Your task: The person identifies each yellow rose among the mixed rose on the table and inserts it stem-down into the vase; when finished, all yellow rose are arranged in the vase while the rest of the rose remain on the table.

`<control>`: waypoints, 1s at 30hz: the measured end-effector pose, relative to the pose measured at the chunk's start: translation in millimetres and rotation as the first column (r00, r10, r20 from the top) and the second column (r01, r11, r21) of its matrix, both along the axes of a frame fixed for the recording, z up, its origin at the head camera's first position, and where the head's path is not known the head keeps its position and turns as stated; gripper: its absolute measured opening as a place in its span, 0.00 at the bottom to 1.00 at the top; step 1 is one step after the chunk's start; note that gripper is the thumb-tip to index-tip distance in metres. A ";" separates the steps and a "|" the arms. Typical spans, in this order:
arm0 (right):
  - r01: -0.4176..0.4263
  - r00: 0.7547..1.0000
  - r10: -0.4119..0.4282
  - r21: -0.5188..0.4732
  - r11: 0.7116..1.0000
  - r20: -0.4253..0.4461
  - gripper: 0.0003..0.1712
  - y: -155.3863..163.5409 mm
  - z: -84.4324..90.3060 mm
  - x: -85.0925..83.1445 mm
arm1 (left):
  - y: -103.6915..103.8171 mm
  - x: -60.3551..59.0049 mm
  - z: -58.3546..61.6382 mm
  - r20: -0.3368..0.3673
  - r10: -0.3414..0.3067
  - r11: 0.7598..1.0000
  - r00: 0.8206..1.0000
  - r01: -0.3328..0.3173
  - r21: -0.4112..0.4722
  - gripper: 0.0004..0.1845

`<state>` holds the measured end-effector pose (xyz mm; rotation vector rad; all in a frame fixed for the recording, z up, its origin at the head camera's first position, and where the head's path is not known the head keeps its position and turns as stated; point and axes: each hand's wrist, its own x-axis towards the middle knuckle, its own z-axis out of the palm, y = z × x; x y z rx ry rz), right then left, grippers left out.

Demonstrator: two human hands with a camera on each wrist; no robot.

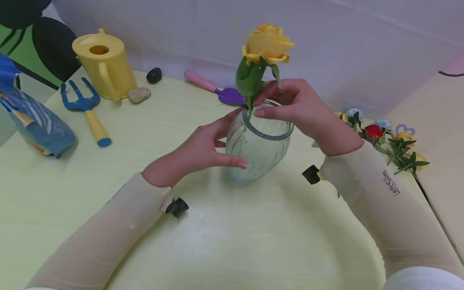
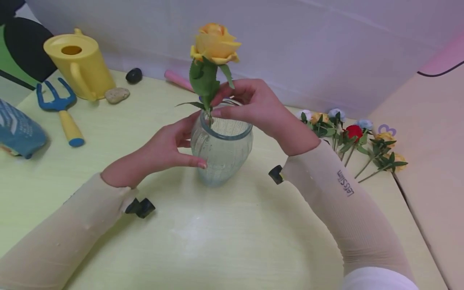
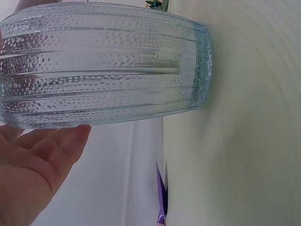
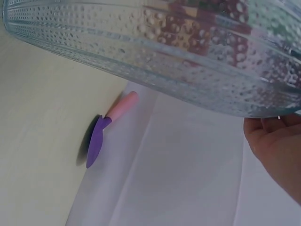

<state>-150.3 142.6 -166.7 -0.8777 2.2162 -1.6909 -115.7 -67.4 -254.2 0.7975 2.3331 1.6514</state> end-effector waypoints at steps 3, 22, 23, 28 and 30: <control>-0.004 1.000 0.004 -0.015 1.000 -0.005 0.06 1.9 -1.0 -1.4 | -0.2 0.1 -0.4 0.005 0.010 1.000 1.000 -0.010 -0.017 0.56; 0.104 0.992 -0.096 -0.090 0.991 0.085 0.05 36.9 1.2 -3.5 | 1.3 0.0 1.1 0.022 0.012 1.000 1.000 -0.011 -0.017 0.57; 0.116 0.990 -0.108 -0.096 0.989 0.085 0.05 39.5 1.3 -4.3 | 1.3 0.2 1.1 0.020 0.012 1.000 1.000 -0.012 -0.015 0.57; 0.138 0.989 -0.129 -0.144 0.980 0.072 0.05 56.4 -0.2 -7.3 | 0.8 0.7 0.5 0.011 0.010 1.000 1.000 -0.010 -0.005 0.56; 0.156 0.986 -0.145 -0.150 0.976 0.081 0.04 64.3 -0.9 -7.4 | 0.3 0.8 -0.2 0.006 0.009 1.000 1.000 -0.009 0.004 0.55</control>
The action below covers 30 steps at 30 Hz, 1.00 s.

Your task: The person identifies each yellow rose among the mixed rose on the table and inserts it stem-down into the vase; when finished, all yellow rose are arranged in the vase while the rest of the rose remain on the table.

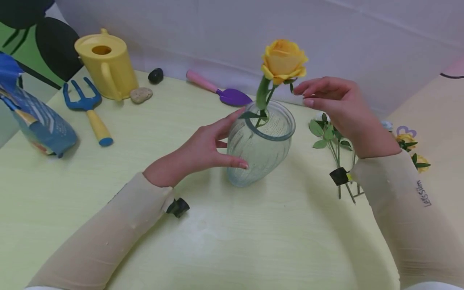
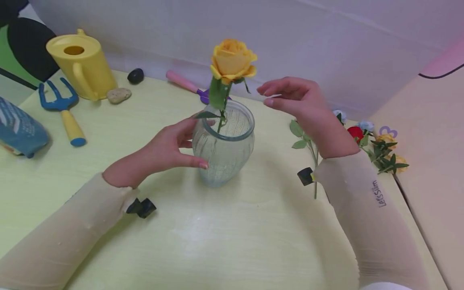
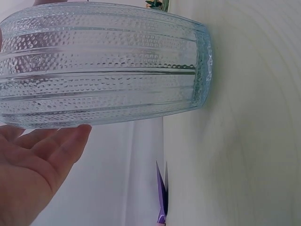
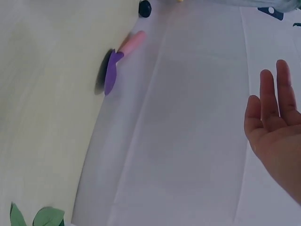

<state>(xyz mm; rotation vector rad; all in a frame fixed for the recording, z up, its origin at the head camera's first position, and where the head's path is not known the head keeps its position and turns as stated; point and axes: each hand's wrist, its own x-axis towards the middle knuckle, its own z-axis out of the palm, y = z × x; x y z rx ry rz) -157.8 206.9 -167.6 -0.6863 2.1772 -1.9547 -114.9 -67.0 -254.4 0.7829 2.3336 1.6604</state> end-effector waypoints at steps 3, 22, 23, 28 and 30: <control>0.042 0.998 -0.041 -0.022 0.999 0.037 0.03 14.1 -1.5 0.2 | -0.6 0.4 -0.5 -0.004 0.003 1.000 1.000 -0.003 0.011 0.56; 0.264 0.946 -0.239 -0.095 0.960 0.219 0.10 114.2 -44.1 -24.1 | -0.5 -0.6 -2.4 -0.009 0.010 1.000 1.000 -0.009 0.018 0.56; 0.279 0.939 -0.251 -0.092 0.956 0.235 0.10 119.0 -47.2 -25.3 | -0.3 -0.7 -2.4 -0.007 0.009 1.000 1.000 -0.009 0.018 0.56; 0.360 0.887 -0.334 -0.024 0.933 0.320 0.10 139.3 -65.1 -29.1 | 0.9 -0.7 -1.5 0.006 0.009 1.000 1.000 -0.009 0.019 0.56; 0.386 0.864 -0.365 0.012 0.923 0.348 0.10 145.5 -72.7 -29.5 | 1.2 -0.6 -1.1 0.011 0.010 1.000 1.000 -0.010 0.019 0.56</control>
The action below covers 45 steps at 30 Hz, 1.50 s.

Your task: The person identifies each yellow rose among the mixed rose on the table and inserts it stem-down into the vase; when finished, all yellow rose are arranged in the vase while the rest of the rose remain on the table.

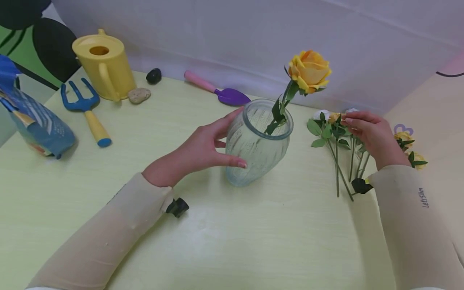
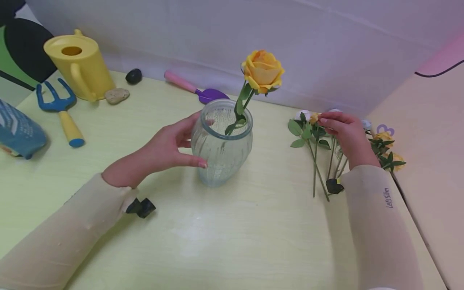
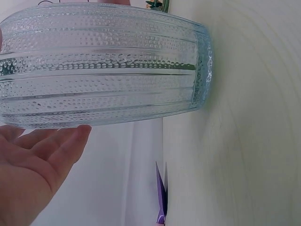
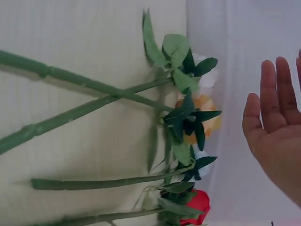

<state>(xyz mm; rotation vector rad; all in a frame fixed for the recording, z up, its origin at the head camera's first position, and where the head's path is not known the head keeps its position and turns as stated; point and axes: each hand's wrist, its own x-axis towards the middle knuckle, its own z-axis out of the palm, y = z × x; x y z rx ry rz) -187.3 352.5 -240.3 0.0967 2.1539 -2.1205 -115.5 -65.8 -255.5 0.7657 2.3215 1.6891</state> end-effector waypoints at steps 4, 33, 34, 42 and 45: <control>0.038 0.997 -0.042 0.062 0.997 0.065 0.11 9.3 -13.3 0.2 | 0.1 0.2 0.3 0.005 -0.001 1.000 1.000 0.001 0.003 0.56; -0.128 0.956 -0.013 0.456 0.881 0.293 0.10 25.9 -47.5 -9.0 | 0.1 1.3 0.2 0.001 -0.004 1.000 1.000 0.004 0.010 0.57; -0.127 0.957 -0.011 0.454 0.882 0.290 0.08 25.4 -47.5 -9.1 | 0.0 1.3 0.0 -0.001 -0.007 1.000 1.000 0.007 0.015 0.57; -0.156 0.966 0.002 0.578 0.801 0.258 0.17 19.1 -48.7 -10.2 | -0.3 1.2 0.0 -0.003 -0.009 1.000 1.000 0.009 0.022 0.56; -0.143 0.968 -0.017 0.601 0.787 0.252 0.22 17.8 -50.1 -11.4 | -0.1 1.4 0.5 -0.006 -0.009 1.000 1.000 0.009 0.024 0.56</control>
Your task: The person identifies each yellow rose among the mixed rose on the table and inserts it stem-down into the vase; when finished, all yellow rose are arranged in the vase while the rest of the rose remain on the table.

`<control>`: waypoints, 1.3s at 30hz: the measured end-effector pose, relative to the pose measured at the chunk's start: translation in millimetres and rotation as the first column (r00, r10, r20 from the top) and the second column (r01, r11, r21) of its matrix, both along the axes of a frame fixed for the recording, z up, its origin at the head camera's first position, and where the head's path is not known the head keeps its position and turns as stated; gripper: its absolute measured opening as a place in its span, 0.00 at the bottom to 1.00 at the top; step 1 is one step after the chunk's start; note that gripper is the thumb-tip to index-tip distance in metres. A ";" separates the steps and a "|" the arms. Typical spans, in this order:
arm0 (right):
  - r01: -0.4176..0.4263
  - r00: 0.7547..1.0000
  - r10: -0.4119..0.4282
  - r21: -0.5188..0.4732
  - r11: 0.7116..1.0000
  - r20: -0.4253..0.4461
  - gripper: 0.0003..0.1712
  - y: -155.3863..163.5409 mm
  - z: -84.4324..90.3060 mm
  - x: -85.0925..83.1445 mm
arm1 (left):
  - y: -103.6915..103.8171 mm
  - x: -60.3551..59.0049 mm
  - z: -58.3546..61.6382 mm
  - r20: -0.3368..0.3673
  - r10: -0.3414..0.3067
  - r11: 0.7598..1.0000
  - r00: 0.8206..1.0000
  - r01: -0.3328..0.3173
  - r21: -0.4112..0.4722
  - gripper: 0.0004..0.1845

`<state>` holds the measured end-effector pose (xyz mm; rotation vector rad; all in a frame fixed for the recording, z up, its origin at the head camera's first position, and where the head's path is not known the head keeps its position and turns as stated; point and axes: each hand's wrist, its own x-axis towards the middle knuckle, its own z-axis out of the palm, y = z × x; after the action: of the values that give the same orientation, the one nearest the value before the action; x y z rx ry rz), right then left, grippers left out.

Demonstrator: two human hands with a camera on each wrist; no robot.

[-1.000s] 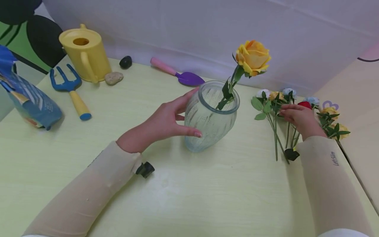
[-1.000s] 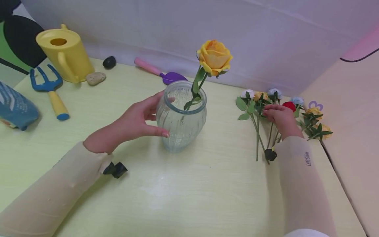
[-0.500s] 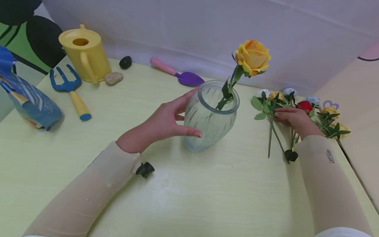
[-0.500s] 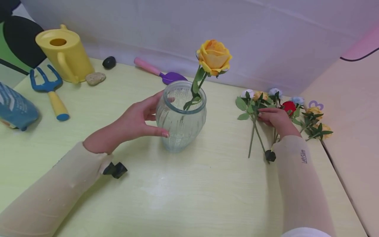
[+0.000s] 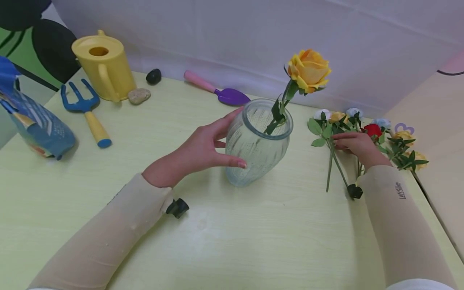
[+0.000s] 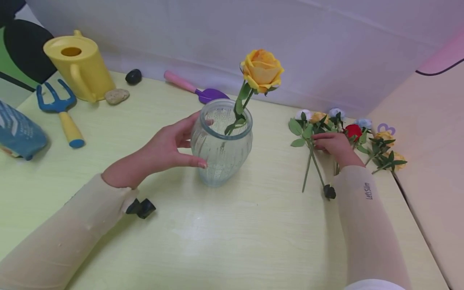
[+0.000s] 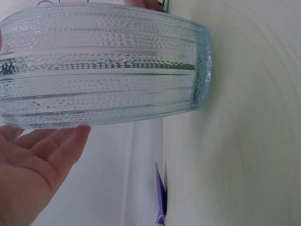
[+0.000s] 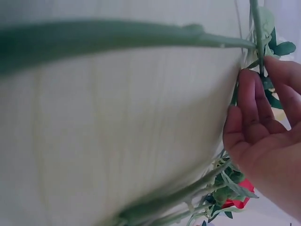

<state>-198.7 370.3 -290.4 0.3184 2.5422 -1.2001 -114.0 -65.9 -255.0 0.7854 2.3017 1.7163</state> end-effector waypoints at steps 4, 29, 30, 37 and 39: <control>0.014 1.000 -0.014 0.044 0.999 -0.009 0.30 -0.4 -1.7 -0.6 | 0.4 -0.3 -0.3 0.000 0.000 1.000 1.000 0.000 -0.004 0.57; 0.057 0.998 -0.056 0.017 0.998 -0.018 0.32 0.3 2.4 1.7 | 0.9 -1.2 0.0 0.007 0.003 1.000 1.000 -0.003 -0.014 0.57; 0.059 0.998 -0.058 0.009 0.998 -0.017 0.32 0.8 3.3 2.3 | 0.8 -1.1 -0.1 0.007 0.003 1.000 1.000 -0.003 -0.013 0.57; 0.083 0.994 -0.091 -0.118 0.990 -0.063 0.33 -0.5 14.0 4.3 | 0.3 -0.9 -0.9 0.007 -0.002 1.000 1.000 0.002 -0.010 0.57; 0.098 0.990 -0.112 -0.151 0.984 -0.081 0.33 -2.6 18.4 5.1 | 0.3 -1.0 -0.9 0.005 -0.003 1.000 1.000 0.003 -0.010 0.57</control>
<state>-193.6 367.6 -272.1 0.3760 2.5208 -1.4635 -115.1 -65.6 -255.9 0.7812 2.3032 1.7023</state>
